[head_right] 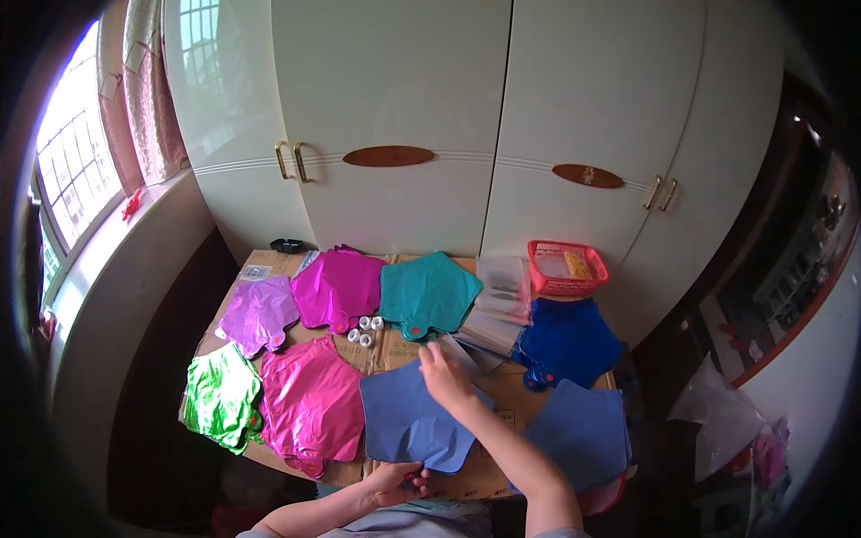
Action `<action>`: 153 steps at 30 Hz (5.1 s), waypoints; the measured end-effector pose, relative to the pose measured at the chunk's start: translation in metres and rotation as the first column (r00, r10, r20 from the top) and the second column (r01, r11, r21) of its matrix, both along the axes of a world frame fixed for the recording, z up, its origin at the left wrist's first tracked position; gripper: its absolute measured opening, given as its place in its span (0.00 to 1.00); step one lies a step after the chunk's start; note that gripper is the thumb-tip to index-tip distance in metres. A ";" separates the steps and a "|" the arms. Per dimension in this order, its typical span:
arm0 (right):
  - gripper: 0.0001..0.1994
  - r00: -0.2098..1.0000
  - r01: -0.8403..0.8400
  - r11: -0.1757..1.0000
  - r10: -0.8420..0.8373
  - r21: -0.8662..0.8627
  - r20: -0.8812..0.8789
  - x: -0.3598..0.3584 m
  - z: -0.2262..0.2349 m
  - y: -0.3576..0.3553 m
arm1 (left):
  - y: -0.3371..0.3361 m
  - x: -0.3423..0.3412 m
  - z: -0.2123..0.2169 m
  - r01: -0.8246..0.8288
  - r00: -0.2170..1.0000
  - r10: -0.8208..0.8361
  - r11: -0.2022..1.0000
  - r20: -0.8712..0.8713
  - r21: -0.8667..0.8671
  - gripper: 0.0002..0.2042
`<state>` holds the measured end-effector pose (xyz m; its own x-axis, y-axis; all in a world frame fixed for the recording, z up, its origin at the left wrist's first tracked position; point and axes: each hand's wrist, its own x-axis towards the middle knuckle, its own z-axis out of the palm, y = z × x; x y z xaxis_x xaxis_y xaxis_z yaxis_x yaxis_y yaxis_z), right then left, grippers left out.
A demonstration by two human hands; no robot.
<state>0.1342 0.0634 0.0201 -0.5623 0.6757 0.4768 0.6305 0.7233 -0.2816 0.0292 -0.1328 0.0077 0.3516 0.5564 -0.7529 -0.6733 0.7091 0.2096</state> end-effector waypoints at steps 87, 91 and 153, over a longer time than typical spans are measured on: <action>0.33 0.973 -0.062 0.991 0.087 -0.122 0.215 0.000 -0.034 -0.042 | 0.052 -0.053 0.014 0.859 -0.406 0.151 0.400 -0.901 -0.320 0.20; 0.36 0.963 -0.080 0.991 0.104 -0.104 0.250 0.001 -0.030 -0.040 | 0.040 -0.049 0.020 0.863 -0.465 0.172 0.309 -0.869 -0.400 0.20; 0.04 0.961 0.050 0.995 -0.073 -0.090 -0.267 0.005 -0.057 -0.031 | 0.121 -0.099 0.010 0.965 -0.224 0.609 0.031 -0.761 -0.259 0.43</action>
